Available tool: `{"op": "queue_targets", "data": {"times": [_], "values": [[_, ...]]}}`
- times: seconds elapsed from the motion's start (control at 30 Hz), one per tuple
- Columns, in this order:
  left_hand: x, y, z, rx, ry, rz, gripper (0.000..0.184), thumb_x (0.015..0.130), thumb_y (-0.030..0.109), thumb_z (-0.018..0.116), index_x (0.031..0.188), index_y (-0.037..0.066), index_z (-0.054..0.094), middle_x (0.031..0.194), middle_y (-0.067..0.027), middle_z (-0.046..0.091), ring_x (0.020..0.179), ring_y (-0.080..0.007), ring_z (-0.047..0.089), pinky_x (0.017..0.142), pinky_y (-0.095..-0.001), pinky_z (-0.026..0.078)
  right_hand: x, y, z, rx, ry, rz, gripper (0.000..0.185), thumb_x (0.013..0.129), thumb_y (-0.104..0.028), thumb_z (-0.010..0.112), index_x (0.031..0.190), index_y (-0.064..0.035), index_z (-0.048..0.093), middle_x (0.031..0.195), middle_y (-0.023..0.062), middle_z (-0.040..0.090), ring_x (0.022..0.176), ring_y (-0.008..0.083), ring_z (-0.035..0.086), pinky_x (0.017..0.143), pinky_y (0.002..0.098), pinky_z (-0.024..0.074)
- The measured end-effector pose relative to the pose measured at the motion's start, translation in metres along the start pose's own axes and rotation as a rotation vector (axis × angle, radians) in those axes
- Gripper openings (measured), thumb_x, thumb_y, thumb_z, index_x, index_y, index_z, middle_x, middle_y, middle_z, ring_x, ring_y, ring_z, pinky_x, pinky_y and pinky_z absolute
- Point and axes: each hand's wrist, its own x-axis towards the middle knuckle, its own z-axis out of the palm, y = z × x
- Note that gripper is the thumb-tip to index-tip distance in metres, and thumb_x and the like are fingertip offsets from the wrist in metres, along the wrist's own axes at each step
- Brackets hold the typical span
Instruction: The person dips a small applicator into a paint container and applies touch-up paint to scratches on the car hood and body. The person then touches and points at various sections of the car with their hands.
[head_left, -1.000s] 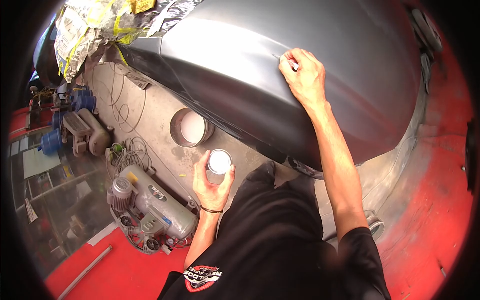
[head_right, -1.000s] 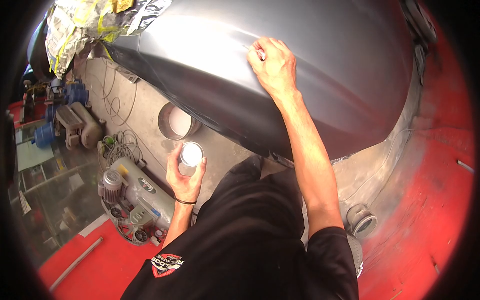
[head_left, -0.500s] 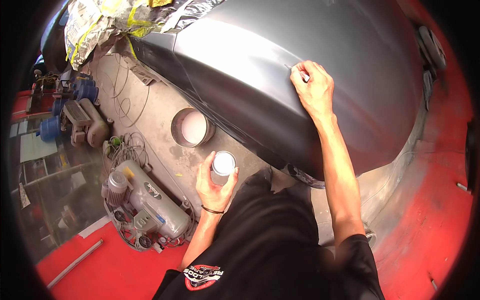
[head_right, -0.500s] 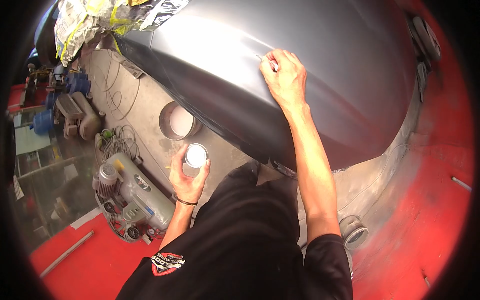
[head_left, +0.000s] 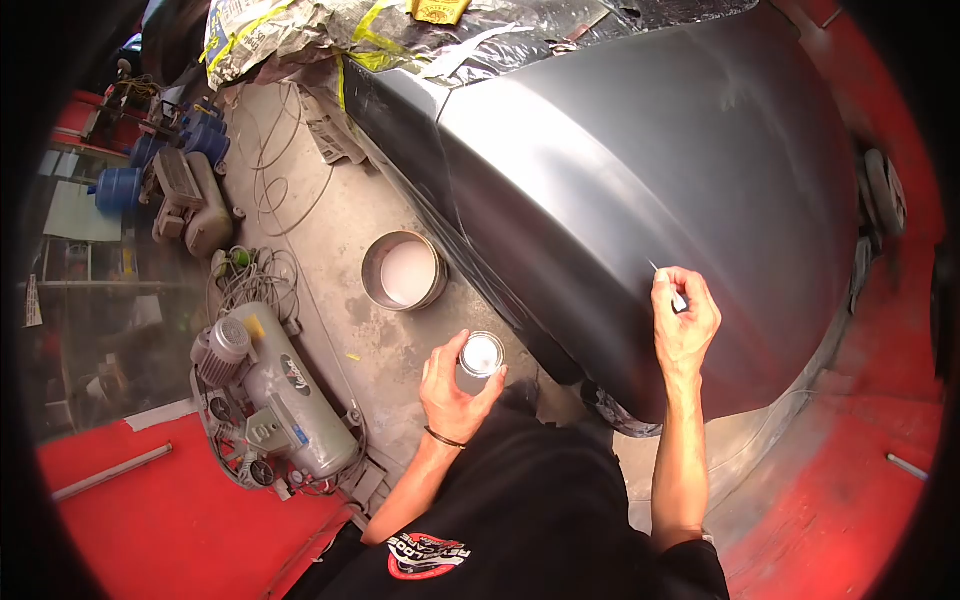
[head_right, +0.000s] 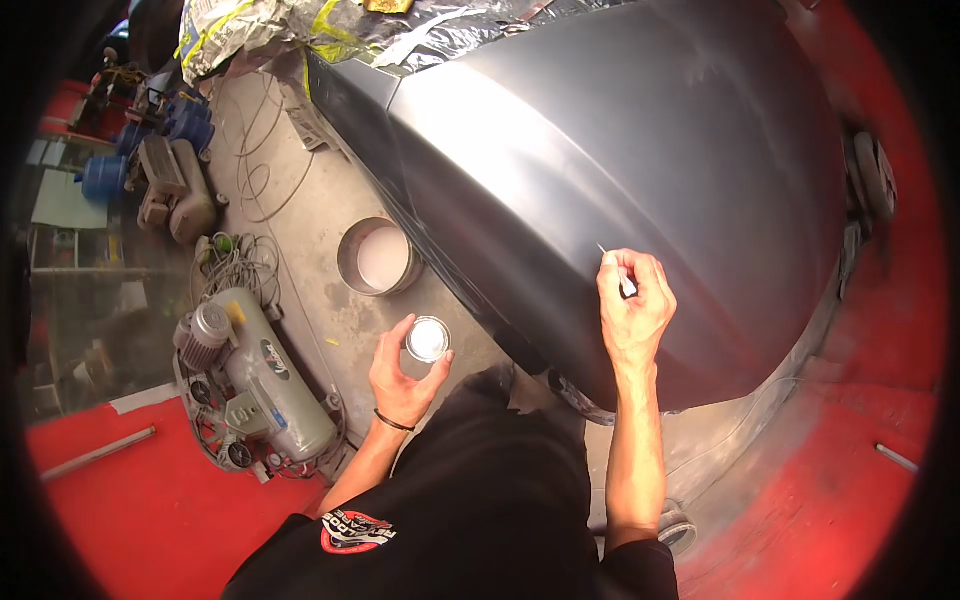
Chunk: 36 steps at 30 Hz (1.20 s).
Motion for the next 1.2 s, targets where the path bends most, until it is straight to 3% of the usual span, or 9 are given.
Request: {"op": "queue_targets", "data": {"times": [0.23, 0.43, 0.5, 0.6, 0.7, 1.2], "values": [[0.003, -0.002, -0.003, -0.014, 0.033, 0.019, 0.072, 0.079, 0.022, 0.098, 0.143, 0.005, 0.069, 0.117, -0.0144, 0.076, 0.105, -0.0336, 0.073, 0.097, -0.0450, 0.057, -0.087, -0.011, -0.017, 0.107, -0.271, 0.080, 0.008, 0.100, -0.005, 0.082, 0.101, 0.0006, 0.076, 0.087, 0.0079, 0.071, 0.076, 0.0169, 0.065, 0.072, 0.0332, 0.0536], [0.005, -0.012, -0.004, -0.016, 0.024, 0.043, 0.072, 0.080, 0.020, 0.098, 0.143, 0.004, 0.068, 0.115, -0.0156, 0.075, 0.106, -0.0337, 0.073, 0.096, -0.0442, 0.058, -0.157, -0.001, -0.029, 0.152, -0.463, 0.243, 0.008, 0.100, -0.003, 0.081, 0.103, 0.0025, 0.075, 0.094, 0.0124, 0.079, 0.085, 0.0230, 0.077, 0.080, 0.0358, 0.0601], [0.007, -0.012, -0.004, -0.019, 0.015, 0.046, 0.072, 0.080, 0.020, 0.099, 0.143, 0.003, 0.068, 0.115, -0.0165, 0.075, 0.107, -0.0338, 0.073, 0.096, -0.0439, 0.058, -0.168, -0.003, -0.031, 0.122, -0.461, 0.251, 0.009, 0.101, -0.004, 0.080, 0.102, 0.0027, 0.075, 0.094, 0.0127, 0.079, 0.085, 0.0230, 0.077, 0.081, 0.0357, 0.0605], [0.005, -0.009, -0.005, -0.022, 0.013, 0.061, 0.072, 0.080, 0.021, 0.099, 0.143, 0.003, 0.068, 0.115, -0.0163, 0.075, 0.106, -0.0334, 0.073, 0.096, -0.0440, 0.058, -0.179, -0.004, -0.036, 0.133, -0.446, 0.280, 0.006, 0.102, -0.003, 0.078, 0.104, 0.0022, 0.075, 0.092, 0.0088, 0.079, 0.084, 0.0155, 0.072, 0.082, 0.0324, 0.0584], [0.006, -0.009, -0.006, -0.024, 0.011, 0.062, 0.072, 0.080, 0.021, 0.098, 0.143, 0.004, 0.068, 0.115, -0.0161, 0.075, 0.105, -0.0332, 0.073, 0.096, -0.0439, 0.058, -0.178, -0.002, -0.032, 0.107, -0.426, 0.239, 0.010, 0.102, -0.005, 0.080, 0.104, 0.0028, 0.075, 0.093, 0.0130, 0.080, 0.084, 0.0224, 0.077, 0.081, 0.0351, 0.0604], [0.006, -0.012, -0.006, -0.022, 0.025, 0.047, 0.071, 0.081, 0.017, 0.098, 0.143, 0.002, 0.068, 0.114, -0.0160, 0.075, 0.105, -0.0322, 0.074, 0.095, -0.0423, 0.059, -0.164, -0.003, -0.019, 0.132, -0.492, 0.265, 0.008, 0.101, -0.005, 0.080, 0.105, 0.0012, 0.076, 0.095, 0.0121, 0.080, 0.087, 0.0222, 0.077, 0.082, 0.0355, 0.0604]]}}
